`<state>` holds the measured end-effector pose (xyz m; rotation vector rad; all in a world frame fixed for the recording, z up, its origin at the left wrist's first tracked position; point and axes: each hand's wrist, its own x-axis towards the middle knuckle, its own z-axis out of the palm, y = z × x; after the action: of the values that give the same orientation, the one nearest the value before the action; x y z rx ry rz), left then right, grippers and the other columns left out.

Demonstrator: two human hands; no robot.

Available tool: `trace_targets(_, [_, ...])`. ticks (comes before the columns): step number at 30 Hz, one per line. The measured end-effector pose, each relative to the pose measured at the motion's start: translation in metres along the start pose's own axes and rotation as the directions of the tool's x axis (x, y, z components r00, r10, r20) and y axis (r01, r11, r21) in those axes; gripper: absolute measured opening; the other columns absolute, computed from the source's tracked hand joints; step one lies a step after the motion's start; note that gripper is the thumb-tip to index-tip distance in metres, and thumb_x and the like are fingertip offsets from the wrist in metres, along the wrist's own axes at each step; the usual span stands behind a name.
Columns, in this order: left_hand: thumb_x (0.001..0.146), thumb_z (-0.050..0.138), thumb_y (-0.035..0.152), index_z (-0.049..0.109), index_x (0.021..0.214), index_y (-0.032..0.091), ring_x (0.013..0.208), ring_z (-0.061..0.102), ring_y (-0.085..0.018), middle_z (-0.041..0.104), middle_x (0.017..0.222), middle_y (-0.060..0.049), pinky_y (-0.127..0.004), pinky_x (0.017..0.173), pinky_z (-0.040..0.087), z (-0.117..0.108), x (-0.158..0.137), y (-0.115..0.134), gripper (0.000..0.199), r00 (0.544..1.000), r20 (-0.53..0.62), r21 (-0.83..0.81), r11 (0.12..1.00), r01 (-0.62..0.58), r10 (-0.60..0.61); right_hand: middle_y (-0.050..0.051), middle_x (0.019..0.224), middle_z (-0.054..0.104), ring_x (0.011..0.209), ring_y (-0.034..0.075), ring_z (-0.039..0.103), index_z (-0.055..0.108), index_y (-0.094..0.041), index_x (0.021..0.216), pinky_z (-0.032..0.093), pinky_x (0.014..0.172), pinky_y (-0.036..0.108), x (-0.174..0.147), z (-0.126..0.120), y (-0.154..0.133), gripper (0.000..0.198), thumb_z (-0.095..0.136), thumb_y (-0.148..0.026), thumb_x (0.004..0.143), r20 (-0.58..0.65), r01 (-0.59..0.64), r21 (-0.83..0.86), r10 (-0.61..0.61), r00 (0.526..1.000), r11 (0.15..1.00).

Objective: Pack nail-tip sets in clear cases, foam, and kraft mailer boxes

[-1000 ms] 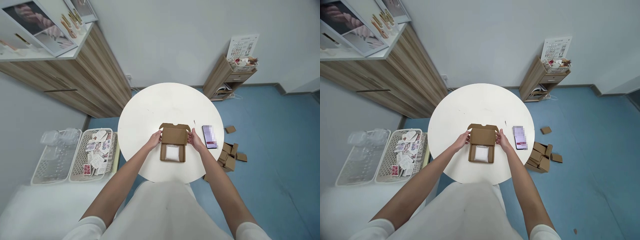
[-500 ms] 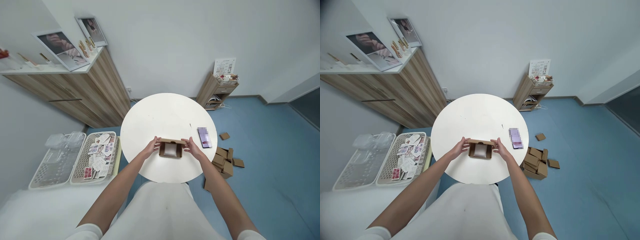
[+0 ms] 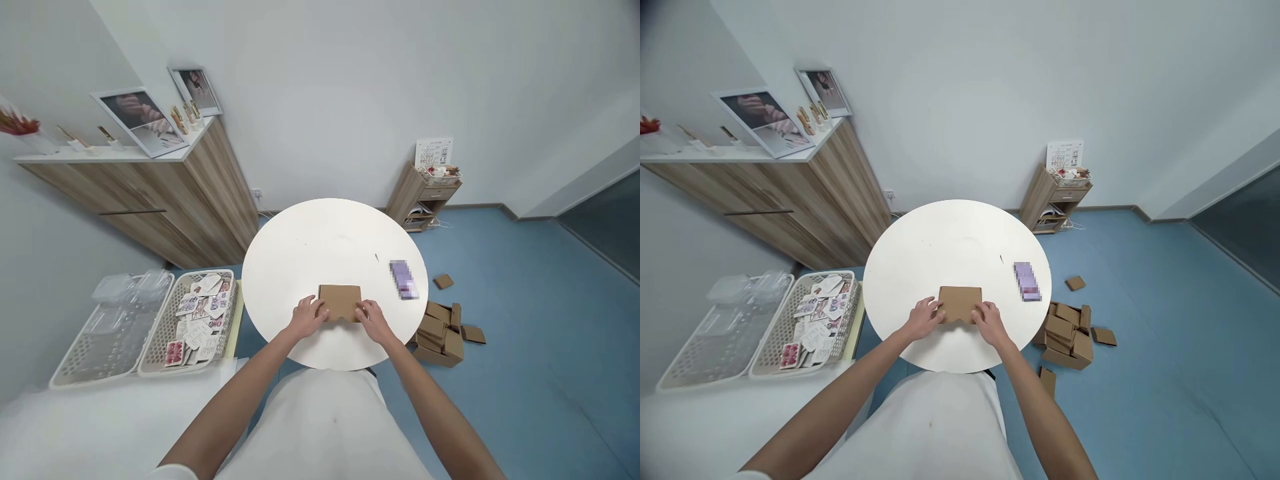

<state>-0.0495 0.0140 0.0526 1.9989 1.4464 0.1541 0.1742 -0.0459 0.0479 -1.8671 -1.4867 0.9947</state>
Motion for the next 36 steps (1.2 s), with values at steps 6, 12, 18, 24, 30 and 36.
trace_targets(6, [0.079, 0.036, 0.048, 0.045, 0.118, 0.025, 0.122, 0.028, -0.029, 0.035, 0.131, -0.012, -0.046, 0.091, 0.028, 0.016, -0.007, -0.003, 0.046, 0.998, 0.020, 0.141, 0.989, 0.053, -0.056, 0.008, 0.130, 0.033, 0.121, 0.028, 0.027, 0.047, -0.027, 0.116, 0.030, 0.093, 0.042, -0.018, 0.024, 0.014, 0.043, 0.041, -0.047, 0.078, 0.002, -0.073, -0.184, 0.075, 0.997, 0.980])
trace_targets(12, [0.078, 0.039, 0.046, 0.036, 0.125, 0.026, 0.123, 0.024, -0.031, 0.030, 0.135, -0.012, -0.047, 0.090, 0.028, 0.028, -0.013, -0.007, 0.051, 0.993, -0.006, 0.066, 0.991, 0.118, -0.118, 0.008, 0.134, 0.030, 0.123, 0.024, 0.028, 0.034, -0.024, 0.127, 0.028, 0.097, 0.039, -0.026, 0.017, 0.022, 0.053, 0.040, -0.045, 0.079, 0.003, -0.048, -0.153, 0.049, 0.999, 0.987])
trace_targets(18, [0.074, 0.045, 0.043, 0.029, 0.128, 0.023, 0.120, 0.032, -0.027, 0.038, 0.130, -0.010, -0.041, 0.090, 0.030, 0.028, -0.016, -0.015, 0.060, 0.996, -0.024, -0.025, 0.996, 0.091, -0.092, 0.009, 0.133, 0.034, 0.123, 0.024, 0.028, 0.028, -0.019, 0.130, 0.025, 0.099, 0.040, -0.018, 0.009, 0.022, 0.061, 0.040, -0.047, 0.077, -0.022, -0.076, -0.137, 0.074, 0.997, 0.988])
trace_targets(24, [0.067, 0.052, 0.032, 0.036, 0.122, 0.024, 0.106, 0.047, -0.024, 0.053, 0.114, -0.007, -0.035, 0.082, 0.036, 0.033, -0.023, -0.014, 0.057, 0.997, -0.011, -0.081, 0.994, 0.071, -0.072, 0.011, 0.130, 0.038, 0.120, 0.025, 0.034, 0.025, -0.017, 0.131, 0.029, 0.097, 0.039, -0.020, 0.027, 0.020, 0.073, 0.052, -0.046, 0.069, 0.027, -0.027, -0.118, 0.030, 0.999, 0.993])
trace_targets(30, [0.065, 0.057, 0.035, 0.039, 0.120, 0.025, 0.110, 0.044, -0.025, 0.051, 0.118, -0.007, -0.035, 0.087, 0.033, 0.025, -0.029, -0.004, 0.059, 0.989, -0.136, -0.135, 0.990, 0.036, -0.055, 0.007, 0.123, 0.044, 0.114, 0.024, 0.040, 0.030, -0.023, 0.127, 0.033, 0.094, 0.039, -0.021, 0.021, 0.008, 0.068, 0.055, -0.044, 0.067, -0.108, 0.018, -0.011, -0.019, 0.994, 1.000])
trace_targets(36, [0.079, 0.040, 0.040, 0.052, 0.105, 0.021, 0.094, 0.052, -0.023, 0.058, 0.097, -0.007, -0.034, 0.078, 0.036, 0.009, -0.021, 0.007, 0.034, 0.972, -0.218, -0.107, 0.992, 0.064, -0.086, 0.009, 0.118, 0.047, 0.104, 0.021, 0.049, 0.034, -0.020, 0.125, 0.039, 0.087, 0.035, -0.017, 0.008, -0.005, 0.059, 0.046, -0.047, 0.074, -0.134, 0.022, 0.069, -0.013, 0.991, 0.997])
